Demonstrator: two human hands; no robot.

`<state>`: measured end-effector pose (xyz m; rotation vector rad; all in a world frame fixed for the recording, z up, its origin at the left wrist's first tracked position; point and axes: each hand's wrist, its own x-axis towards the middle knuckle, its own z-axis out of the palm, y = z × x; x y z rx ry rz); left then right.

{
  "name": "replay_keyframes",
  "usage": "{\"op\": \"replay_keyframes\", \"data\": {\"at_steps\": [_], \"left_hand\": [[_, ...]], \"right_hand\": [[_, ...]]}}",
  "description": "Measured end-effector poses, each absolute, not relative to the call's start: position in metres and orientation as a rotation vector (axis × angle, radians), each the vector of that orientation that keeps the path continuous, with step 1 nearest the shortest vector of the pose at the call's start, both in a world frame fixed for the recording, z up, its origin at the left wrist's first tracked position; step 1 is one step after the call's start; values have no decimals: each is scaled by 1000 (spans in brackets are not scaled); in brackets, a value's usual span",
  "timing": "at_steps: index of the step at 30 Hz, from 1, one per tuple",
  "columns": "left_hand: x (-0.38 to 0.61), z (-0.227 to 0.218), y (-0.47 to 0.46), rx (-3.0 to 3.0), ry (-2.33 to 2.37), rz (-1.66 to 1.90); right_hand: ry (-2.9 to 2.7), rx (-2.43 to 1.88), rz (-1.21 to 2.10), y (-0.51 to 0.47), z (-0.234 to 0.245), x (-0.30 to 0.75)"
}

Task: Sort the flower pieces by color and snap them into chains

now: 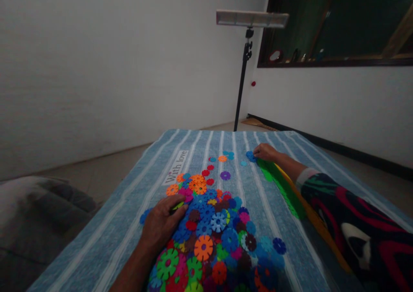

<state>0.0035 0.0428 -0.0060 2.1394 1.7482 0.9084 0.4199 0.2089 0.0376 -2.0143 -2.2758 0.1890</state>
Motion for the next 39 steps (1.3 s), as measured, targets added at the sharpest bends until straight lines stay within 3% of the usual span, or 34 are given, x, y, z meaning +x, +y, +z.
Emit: {"op": "replay_keyframes", "data": {"at_steps": [10, 22, 39], "left_hand": [[3, -10, 43, 2134, 1739, 931], [6, -8, 41, 2127, 1736, 939], [9, -7, 37, 2127, 1724, 967]], "right_hand": [[-2281, -2074, -6, 200, 38, 410], [-2516, -1812, 37, 179, 37, 360], [-2430, -1926, -4, 211, 22, 311]]}}
